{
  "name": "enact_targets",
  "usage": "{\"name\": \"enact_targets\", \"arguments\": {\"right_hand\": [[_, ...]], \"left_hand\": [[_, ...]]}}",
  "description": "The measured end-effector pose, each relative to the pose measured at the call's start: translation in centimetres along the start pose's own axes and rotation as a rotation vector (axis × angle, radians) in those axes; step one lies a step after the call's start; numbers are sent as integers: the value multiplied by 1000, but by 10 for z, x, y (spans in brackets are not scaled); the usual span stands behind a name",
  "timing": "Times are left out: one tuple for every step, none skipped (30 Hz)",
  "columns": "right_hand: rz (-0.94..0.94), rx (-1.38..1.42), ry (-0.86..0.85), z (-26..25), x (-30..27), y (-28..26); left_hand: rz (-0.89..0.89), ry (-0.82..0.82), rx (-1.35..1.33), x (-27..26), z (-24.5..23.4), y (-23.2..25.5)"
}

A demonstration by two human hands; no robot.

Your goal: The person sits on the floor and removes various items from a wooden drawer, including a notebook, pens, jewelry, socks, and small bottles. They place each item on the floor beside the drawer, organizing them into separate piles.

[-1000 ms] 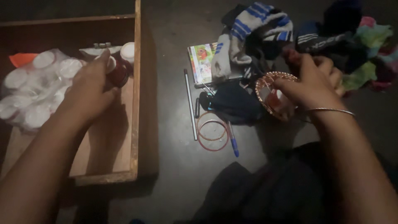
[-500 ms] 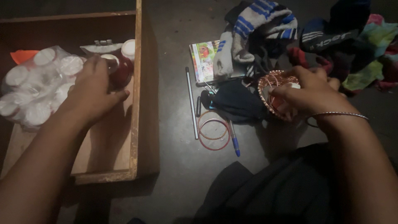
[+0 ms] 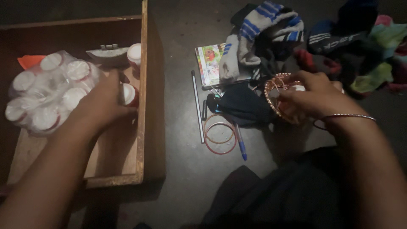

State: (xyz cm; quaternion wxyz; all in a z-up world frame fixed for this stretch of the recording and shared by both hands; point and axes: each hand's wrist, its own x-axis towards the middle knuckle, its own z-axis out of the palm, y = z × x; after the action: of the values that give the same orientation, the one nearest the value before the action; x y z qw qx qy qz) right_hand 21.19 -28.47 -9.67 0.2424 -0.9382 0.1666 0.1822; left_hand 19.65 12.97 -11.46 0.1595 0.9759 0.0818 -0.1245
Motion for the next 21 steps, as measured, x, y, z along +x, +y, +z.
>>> {"name": "enact_targets", "arguments": {"right_hand": [[-27,33,3,0,1,3],[-14,36,2,0,2,6],[-1,41,1,1,4,8],[11,45,0,2,6,10],[-28,18,36,2,9,13],[-68,-10,72,2,10,16],[-109,-37,111,2,13,19],[-103,43,108,2,14,21],[-99,121,108,0,16,24],[-96,199,106,-2,17,27],[-141,208,144,-3,17,28],[-185,216,182,-4,18,28],[-230,226,223,-6,18,27],[-311,262,256,-8,17,26],[-391,298,288,-9,15,23],[-471,333,319,-11,11,21],[-458,413,307,-12,6,19],[-446,493,295,-10,1,13],[-438,571,285,-11,-3,7],[-492,588,269,-12,-10,2],[-545,602,252,-10,-18,-3]], "left_hand": [[-4,-2,-11,-1,0,0],[-7,-4,-23,-2,0,0],[-11,-5,-33,-3,-2,0],[-43,-3,-11,-4,-4,1],[-76,1,13,-6,-5,2],[-108,4,37,-8,-8,3],[-113,20,35,-10,-14,5],[-117,36,32,-12,-19,6],[-121,54,27,-15,-24,10],[-69,138,3,-19,-28,14],[-17,221,-21,-25,-32,19],[34,305,-44,-32,-36,23],[23,355,-81,-37,-41,29],[13,405,-119,-44,-45,37],[2,453,-157,-51,-47,45],[81,553,-234,-61,-48,53],[164,651,-310,-73,-48,60],[247,748,-387,-85,-47,68],[329,781,-406,-96,-45,76],[411,814,-424,-107,-42,84],[491,845,-441,-117,-38,92]]}}
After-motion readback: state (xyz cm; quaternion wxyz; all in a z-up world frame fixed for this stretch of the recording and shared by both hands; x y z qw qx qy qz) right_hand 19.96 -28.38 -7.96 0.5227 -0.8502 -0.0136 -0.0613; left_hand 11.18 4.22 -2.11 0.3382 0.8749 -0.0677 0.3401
